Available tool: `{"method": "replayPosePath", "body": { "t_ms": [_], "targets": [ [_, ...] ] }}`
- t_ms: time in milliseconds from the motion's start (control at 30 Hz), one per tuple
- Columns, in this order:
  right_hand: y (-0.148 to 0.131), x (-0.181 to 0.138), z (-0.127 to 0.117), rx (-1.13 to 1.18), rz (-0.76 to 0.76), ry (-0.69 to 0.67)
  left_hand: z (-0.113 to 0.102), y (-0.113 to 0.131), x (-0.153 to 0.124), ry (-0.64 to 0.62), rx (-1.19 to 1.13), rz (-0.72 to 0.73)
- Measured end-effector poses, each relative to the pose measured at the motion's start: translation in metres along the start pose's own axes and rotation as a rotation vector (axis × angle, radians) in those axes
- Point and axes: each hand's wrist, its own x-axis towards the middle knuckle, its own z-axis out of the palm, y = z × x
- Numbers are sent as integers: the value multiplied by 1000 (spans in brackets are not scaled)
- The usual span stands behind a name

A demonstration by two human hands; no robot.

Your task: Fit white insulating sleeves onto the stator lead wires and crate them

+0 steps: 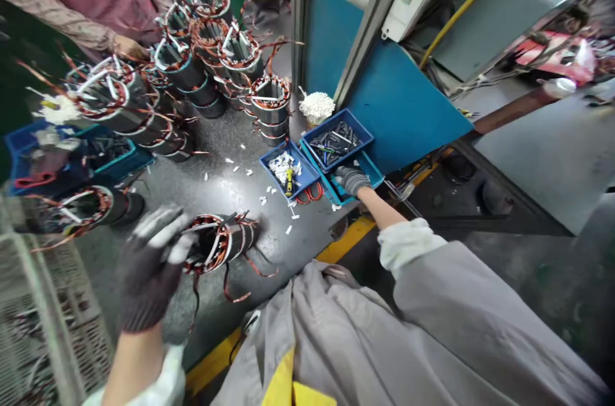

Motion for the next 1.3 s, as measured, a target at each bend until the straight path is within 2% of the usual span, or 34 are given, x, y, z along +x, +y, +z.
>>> {"method": "replayPosePath", "body": {
  "t_ms": [67,167,267,367,433,533,667,767,867,1000,1067,1100,1200,1300],
  "targets": [
    [7,-20,0,57,-20,10,21,-15,5,-118,-53,-46],
    [-12,-50,13,365,-88,92,43,-29,-1,-134,-122,-160],
    [-69,-77,32,748,-252,117,51,-32,-14,-118,-109,-217],
    [-136,-91,47,928,-386,51,51,-28,-23,-69,-76,-248],
    [-171,-88,54,943,-421,44,51,-26,-26,-28,-76,-254],
    [-199,-72,65,902,-425,31,50,-27,-25,-3,-105,-227],
    [-210,-54,77,858,-476,-50,53,-28,-26,1,-103,-220],
    [-213,-43,84,921,-543,-189,55,-31,-27,8,-75,-241],
    [-229,-36,88,960,-620,-298,54,-33,-27,-7,-79,-241],
    [-261,-44,84,850,-694,-301,46,-28,-21,-9,-86,-239],
    [-253,-48,77,810,-668,-267,41,-26,-18,-1,-71,-244],
    [-237,-49,71,780,-637,-243,40,-26,-16,-5,-61,-244],
    [-152,-50,48,567,-441,-197,40,-32,-13,-25,-52,-251],
    [-58,-40,20,208,-96,-110,43,-39,-15,-4,-62,-285]
  ]
}}
